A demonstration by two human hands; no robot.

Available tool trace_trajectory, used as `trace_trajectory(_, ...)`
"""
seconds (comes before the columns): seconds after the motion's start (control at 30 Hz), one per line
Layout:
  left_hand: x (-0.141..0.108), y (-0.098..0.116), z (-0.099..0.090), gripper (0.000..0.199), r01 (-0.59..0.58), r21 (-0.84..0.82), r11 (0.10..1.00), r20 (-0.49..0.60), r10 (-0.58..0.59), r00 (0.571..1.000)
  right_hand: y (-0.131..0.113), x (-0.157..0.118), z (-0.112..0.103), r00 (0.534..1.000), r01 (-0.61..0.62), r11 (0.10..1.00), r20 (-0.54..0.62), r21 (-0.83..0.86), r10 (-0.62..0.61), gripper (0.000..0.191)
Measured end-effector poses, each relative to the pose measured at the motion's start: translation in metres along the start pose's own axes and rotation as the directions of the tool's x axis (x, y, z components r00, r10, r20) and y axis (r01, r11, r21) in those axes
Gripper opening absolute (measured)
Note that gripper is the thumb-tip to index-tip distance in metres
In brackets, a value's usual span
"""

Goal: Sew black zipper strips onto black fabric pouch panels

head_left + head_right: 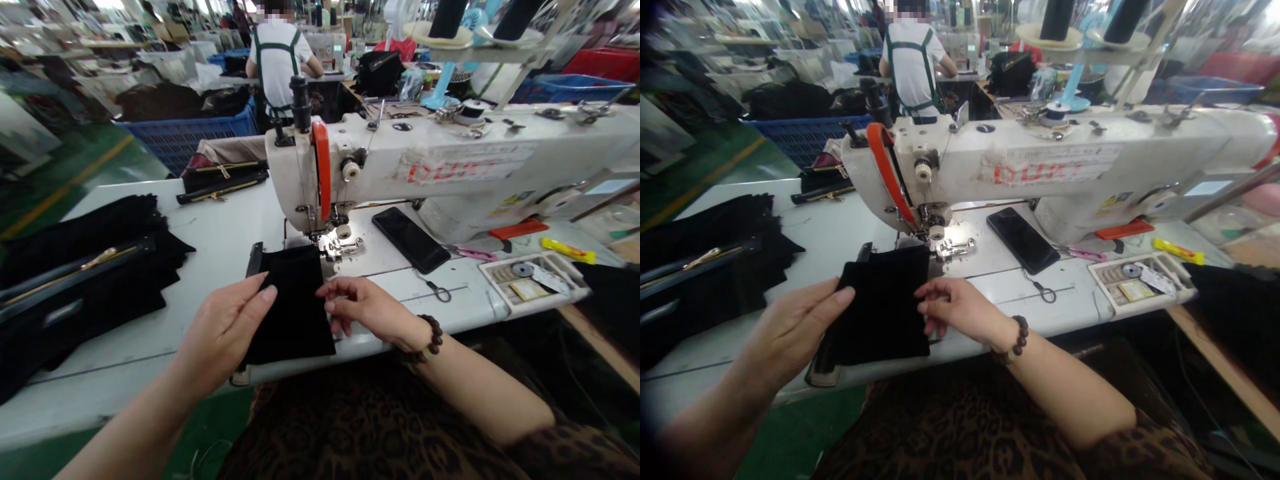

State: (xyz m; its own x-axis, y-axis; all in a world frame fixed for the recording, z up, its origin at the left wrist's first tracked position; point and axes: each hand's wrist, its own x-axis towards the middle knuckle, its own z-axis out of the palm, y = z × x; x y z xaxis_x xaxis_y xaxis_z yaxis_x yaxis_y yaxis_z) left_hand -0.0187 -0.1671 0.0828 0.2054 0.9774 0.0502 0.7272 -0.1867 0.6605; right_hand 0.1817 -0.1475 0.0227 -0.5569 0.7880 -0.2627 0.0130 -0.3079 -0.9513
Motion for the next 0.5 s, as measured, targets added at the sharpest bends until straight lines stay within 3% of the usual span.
trace_trajectory(0.07,-0.006,0.0,0.008,0.036,-0.127,0.018,0.992,0.053,0.126,0.991,0.003,-0.013,0.003,0.994,-0.08,0.989,0.064,-0.126,0.088,0.02)
trace_trajectory(0.13,-0.012,-0.002,0.018,0.035,-0.292,0.06,0.954,0.08,0.287,0.954,0.008,-0.025,0.006,0.993,-0.099,0.969,0.037,-0.228,0.11,0.017)
trace_trajectory(0.27,-0.024,-0.009,0.037,0.037,-0.582,0.209,0.786,0.193,0.551,0.812,0.022,-0.04,0.014,0.992,-0.113,0.976,-0.083,-0.188,0.098,0.009)
trace_trajectory(0.37,-0.03,-0.011,0.047,0.037,-0.662,0.311,0.682,0.257,0.61,0.749,0.032,-0.043,0.018,0.985,-0.113,0.989,-0.144,-0.091,0.099,0.008)
trace_trajectory(0.5,-0.033,-0.013,0.056,0.035,-0.689,0.362,0.628,0.255,0.644,0.721,0.036,-0.045,0.021,0.981,-0.091,0.994,-0.163,0.065,0.101,0.017)
